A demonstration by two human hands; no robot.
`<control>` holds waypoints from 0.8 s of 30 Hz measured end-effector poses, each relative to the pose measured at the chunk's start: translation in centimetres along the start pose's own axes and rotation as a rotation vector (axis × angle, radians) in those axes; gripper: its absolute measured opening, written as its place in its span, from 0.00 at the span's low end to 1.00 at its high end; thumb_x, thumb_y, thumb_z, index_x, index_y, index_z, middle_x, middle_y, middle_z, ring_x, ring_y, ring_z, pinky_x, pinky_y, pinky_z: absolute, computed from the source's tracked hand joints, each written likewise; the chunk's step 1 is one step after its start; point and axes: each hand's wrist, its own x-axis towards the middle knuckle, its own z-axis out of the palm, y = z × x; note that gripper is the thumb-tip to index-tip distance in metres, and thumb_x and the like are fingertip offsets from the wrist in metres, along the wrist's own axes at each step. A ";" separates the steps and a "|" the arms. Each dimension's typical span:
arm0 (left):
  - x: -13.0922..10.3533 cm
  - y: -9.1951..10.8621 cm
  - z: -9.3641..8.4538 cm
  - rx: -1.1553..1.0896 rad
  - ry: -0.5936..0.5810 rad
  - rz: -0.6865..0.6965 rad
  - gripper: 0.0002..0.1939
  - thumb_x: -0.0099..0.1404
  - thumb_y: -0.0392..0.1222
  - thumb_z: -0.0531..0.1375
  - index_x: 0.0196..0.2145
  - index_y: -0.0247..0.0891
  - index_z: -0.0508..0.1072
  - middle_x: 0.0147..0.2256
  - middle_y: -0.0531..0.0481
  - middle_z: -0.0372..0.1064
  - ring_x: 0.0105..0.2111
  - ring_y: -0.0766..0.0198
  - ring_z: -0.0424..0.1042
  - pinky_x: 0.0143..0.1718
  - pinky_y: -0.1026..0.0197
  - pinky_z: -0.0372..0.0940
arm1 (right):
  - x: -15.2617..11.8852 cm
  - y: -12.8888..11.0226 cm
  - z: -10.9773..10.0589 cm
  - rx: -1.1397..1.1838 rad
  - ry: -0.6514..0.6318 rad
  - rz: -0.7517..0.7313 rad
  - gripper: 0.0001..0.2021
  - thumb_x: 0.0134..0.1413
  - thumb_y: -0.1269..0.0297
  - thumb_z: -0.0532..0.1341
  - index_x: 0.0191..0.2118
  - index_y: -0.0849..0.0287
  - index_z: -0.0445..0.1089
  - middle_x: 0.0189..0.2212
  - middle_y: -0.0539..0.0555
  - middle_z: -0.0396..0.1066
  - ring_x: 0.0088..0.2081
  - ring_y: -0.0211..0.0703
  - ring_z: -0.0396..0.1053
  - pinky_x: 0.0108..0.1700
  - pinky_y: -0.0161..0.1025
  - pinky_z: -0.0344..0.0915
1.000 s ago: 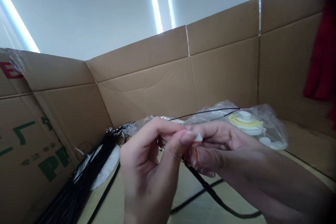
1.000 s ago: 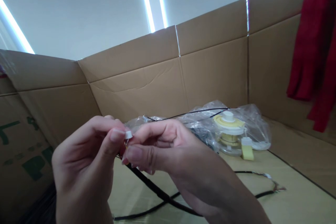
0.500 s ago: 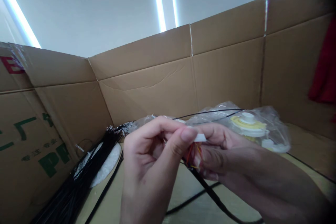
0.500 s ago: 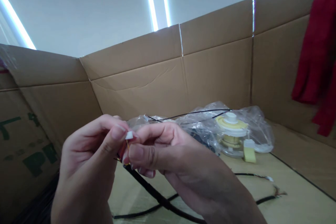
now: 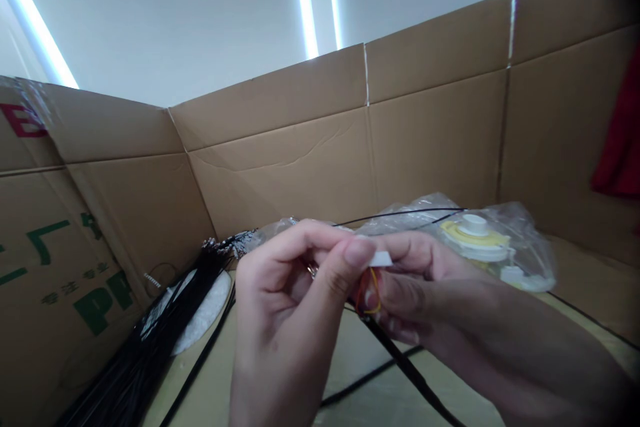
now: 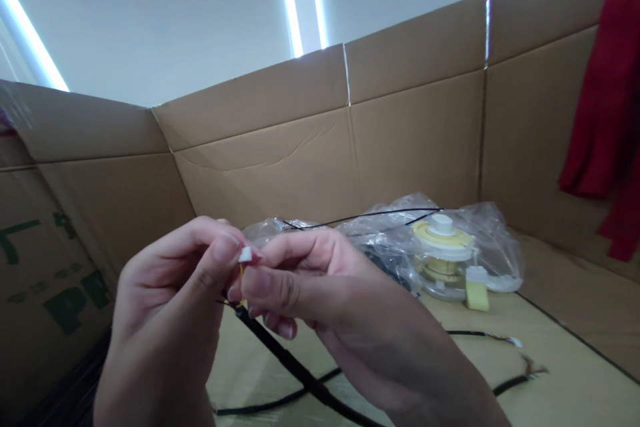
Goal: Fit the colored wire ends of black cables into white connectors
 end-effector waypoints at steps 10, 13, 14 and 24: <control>-0.1 0.0 1.0 0.352 0.287 0.295 0.06 0.61 0.39 0.62 0.26 0.40 0.73 0.21 0.58 0.67 0.22 0.74 0.66 0.24 0.73 0.64 | -1.3 0.4 1.4 -0.602 0.407 -0.533 0.11 0.44 0.75 0.68 0.28 0.47 0.77 0.25 0.45 0.75 0.26 0.31 0.72 0.27 0.19 0.68; -0.2 -0.1 1.4 0.422 0.325 0.372 0.06 0.61 0.37 0.62 0.25 0.41 0.73 0.21 0.59 0.66 0.22 0.73 0.66 0.23 0.70 0.63 | -1.2 0.5 1.7 -0.733 0.448 -0.583 0.13 0.44 0.77 0.67 0.30 0.47 0.77 0.26 0.44 0.75 0.28 0.33 0.73 0.29 0.20 0.70; -0.3 -0.1 1.5 0.446 0.347 0.408 0.07 0.61 0.37 0.62 0.25 0.41 0.73 0.21 0.59 0.66 0.21 0.73 0.65 0.23 0.70 0.63 | -1.2 0.5 1.7 -0.758 0.438 -0.592 0.12 0.45 0.77 0.67 0.30 0.48 0.76 0.26 0.44 0.75 0.28 0.34 0.73 0.28 0.21 0.70; -0.2 0.1 1.7 0.405 0.306 0.406 0.08 0.60 0.38 0.63 0.23 0.41 0.73 0.19 0.58 0.65 0.20 0.72 0.65 0.21 0.69 0.63 | -1.4 0.4 1.2 -0.572 0.440 -0.472 0.06 0.46 0.70 0.67 0.28 0.50 0.76 0.26 0.46 0.75 0.29 0.34 0.73 0.31 0.22 0.71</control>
